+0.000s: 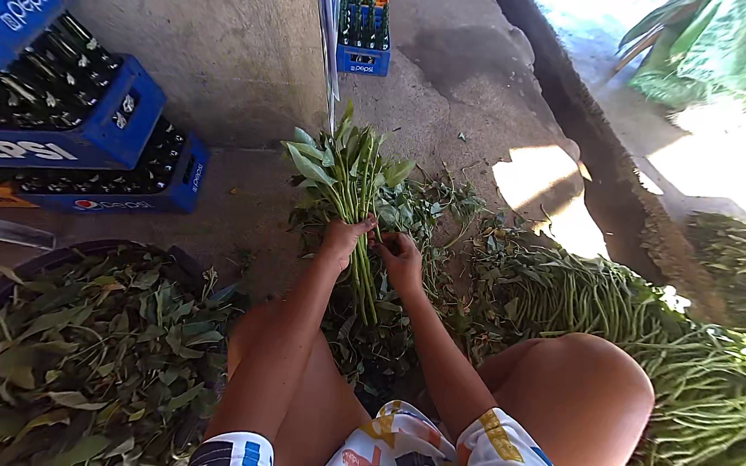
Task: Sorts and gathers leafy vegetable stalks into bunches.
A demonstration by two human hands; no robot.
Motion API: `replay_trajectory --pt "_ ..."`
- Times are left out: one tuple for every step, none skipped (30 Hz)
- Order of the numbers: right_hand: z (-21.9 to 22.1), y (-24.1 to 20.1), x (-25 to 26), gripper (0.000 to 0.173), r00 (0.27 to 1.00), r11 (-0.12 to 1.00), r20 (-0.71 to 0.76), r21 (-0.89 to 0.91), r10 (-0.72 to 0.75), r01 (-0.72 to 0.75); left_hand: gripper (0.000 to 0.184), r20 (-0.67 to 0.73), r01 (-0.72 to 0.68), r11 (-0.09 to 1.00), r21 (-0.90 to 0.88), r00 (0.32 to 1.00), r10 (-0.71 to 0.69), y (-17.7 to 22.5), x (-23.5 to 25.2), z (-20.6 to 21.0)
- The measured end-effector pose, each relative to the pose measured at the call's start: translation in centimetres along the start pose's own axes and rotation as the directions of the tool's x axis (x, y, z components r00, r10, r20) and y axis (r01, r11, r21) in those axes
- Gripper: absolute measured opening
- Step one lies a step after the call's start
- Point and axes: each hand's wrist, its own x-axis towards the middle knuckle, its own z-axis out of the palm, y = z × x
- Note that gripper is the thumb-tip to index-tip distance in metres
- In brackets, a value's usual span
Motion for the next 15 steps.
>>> replay_trajectory --pt "0.4 -0.5 -0.4 0.02 1.0 0.999 -0.005 -0.047 -0.027 0.027 0.027 -0.02 -0.018 0.999 0.048 1.0 0.019 -0.2 0.0 0.0" --pt "0.6 -0.9 -0.7 0.019 0.998 0.995 -0.007 -0.078 -0.056 0.055 0.032 -0.041 -0.028 0.996 0.088 0.999 0.032 -0.2 0.0 -0.2" --pt "0.8 -0.9 -0.9 0.019 0.997 0.993 0.0 -0.083 -0.081 0.081 0.037 -0.062 -0.032 0.994 0.103 0.997 0.038 -0.3 0.2 -0.4" --pt "0.7 -0.8 -1.1 0.019 0.995 0.992 0.023 -0.07 -0.1 0.102 0.04 -0.085 -0.037 0.995 0.09 0.995 0.045 -0.2 0.6 -0.8" --pt "0.5 -0.6 -1.1 0.019 0.992 0.993 0.074 -0.062 -0.1 0.105 0.039 -0.117 -0.054 0.996 0.072 0.991 0.062 -0.1 1.0 -1.2" --pt "0.1 -0.3 -1.1 0.02 0.987 0.994 0.145 -0.073 -0.07 0.081 0.036 -0.147 -0.076 0.996 0.037 0.986 0.08 0.3 1.2 -1.7" --pt "-0.4 0.1 -1.0 0.024 0.974 0.993 0.229 -0.11 -0.006 0.032 0.032 -0.182 -0.107 0.994 -0.005 0.978 0.105 0.9 1.5 -2.2" --pt "-0.9 0.5 -0.7 0.028 0.946 0.985 0.31 -0.167 0.097 -0.046 0.028 -0.209 -0.14 0.989 -0.039 0.969 0.129 1.4 1.5 -2.8" --pt "-1.4 0.7 -0.3 0.031 0.91 0.967 0.361 -0.218 0.202 -0.128 0.026 -0.22 -0.164 0.985 -0.056 0.964 0.148 1.9 1.5 -3.3" --pt "-1.5 1.0 0.2 0.033 0.891 0.954 0.367 -0.229 0.268 -0.193 0.024 -0.217 -0.181 0.982 -0.055 0.962 0.165 2.1 1.5 -3.7" --pt "-1.5 0.8 0.7 0.033 0.895 0.952 0.339 -0.191 0.291 -0.237 0.023 -0.196 -0.176 0.984 -0.039 0.966 0.165 2.2 1.3 -3.9" --pt "-1.3 0.2 1.1 0.032 0.911 0.958 0.298 -0.107 0.286 -0.266 0.023 -0.151 -0.154 0.988 -0.008 0.977 0.151 2.1 1.1 -4.0" --pt "-1.0 -0.7 1.4 0.031 0.928 0.961 0.259 -0.006 0.268 -0.276 0.023 -0.094 -0.126 0.992 0.032 0.987 0.128 1.7 0.7 -3.9" --pt "-0.5 -1.5 1.7 0.03 0.944 0.961 0.23 0.085 0.237 -0.262 0.024 -0.042 -0.104 0.992 0.065 0.993 0.107 1.2 0.5 -3.6" --pt "-0.1 -2.3 2.1 0.029 0.956 0.957 0.206 0.158 0.208 -0.242 0.024 -0.009 -0.083 0.993 0.083 0.996 0.084 0.9 0.3 -3.1"
